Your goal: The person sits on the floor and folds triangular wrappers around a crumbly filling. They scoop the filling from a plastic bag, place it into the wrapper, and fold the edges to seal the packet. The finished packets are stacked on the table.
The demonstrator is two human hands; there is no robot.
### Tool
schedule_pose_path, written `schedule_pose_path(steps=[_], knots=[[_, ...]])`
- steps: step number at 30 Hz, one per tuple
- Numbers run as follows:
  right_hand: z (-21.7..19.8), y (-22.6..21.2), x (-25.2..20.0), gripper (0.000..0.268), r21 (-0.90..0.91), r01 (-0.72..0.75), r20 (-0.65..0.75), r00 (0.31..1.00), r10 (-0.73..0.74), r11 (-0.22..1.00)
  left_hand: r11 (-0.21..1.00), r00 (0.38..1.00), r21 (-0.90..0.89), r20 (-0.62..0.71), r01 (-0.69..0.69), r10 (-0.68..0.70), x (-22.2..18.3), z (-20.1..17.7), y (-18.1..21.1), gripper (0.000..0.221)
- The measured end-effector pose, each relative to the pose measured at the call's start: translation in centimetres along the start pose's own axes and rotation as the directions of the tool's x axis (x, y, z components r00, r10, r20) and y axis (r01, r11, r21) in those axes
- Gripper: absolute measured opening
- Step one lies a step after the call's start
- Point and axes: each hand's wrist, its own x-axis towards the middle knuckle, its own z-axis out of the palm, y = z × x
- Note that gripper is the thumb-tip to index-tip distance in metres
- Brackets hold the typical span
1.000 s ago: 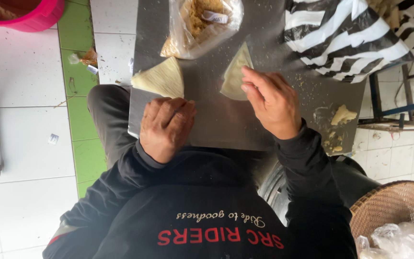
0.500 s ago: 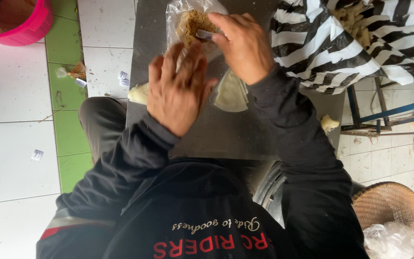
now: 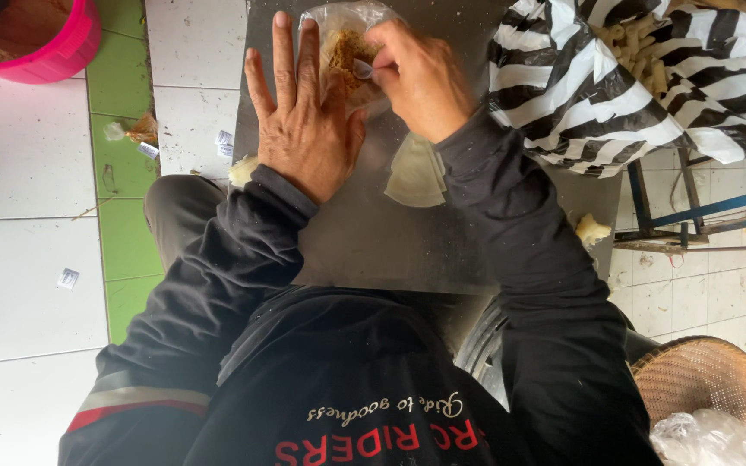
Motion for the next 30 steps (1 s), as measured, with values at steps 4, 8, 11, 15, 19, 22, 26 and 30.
schedule_pose_path(steps=[4,8,11,15,19,22,26,30], knots=[[-1.0,0.3,0.1,0.038,0.000,0.185,-0.008,0.983,-0.185,0.983,0.999,1.000,-0.032,-0.031,0.000,-0.001,0.0,0.4,-0.3,0.048],[-0.9,0.0,0.3,0.037,0.014,0.140,0.017,0.990,-0.140,0.990,0.999,1.000,-0.052,-0.024,0.005,-0.006,0.0,0.7,-0.4,0.045],[-0.6,-0.3,0.3,0.038,0.094,0.095,0.008,0.995,-0.096,0.991,0.998,1.000,-0.068,-0.030,0.006,-0.008,0.2,0.8,-0.5,0.042],[-0.2,-0.7,0.2,0.039,0.105,0.094,-0.037,0.995,-0.091,0.990,0.995,0.998,-0.096,-0.059,0.009,-0.015,0.2,0.9,-0.5,0.042],[-0.7,-0.3,0.0,0.039,0.059,0.095,-0.036,0.995,-0.093,0.994,0.997,0.998,-0.076,-0.056,0.024,-0.029,0.4,1.0,-0.7,0.043],[-1.0,0.1,0.4,0.038,-0.147,0.195,-0.049,0.978,-0.204,0.970,0.997,0.997,-0.067,-0.063,0.029,-0.034,0.5,1.3,-0.7,0.045],[0.2,0.0,1.3,0.036,-0.168,0.166,-0.030,0.984,-0.174,0.972,0.997,0.998,-0.057,-0.040,0.046,-0.048,1.1,1.8,-0.7,0.046],[1.0,-0.4,1.3,0.031,-0.047,0.146,-0.111,0.982,-0.150,0.988,0.994,0.998,-0.093,-0.013,0.062,-0.064,1.3,2.2,-0.9,0.048]])
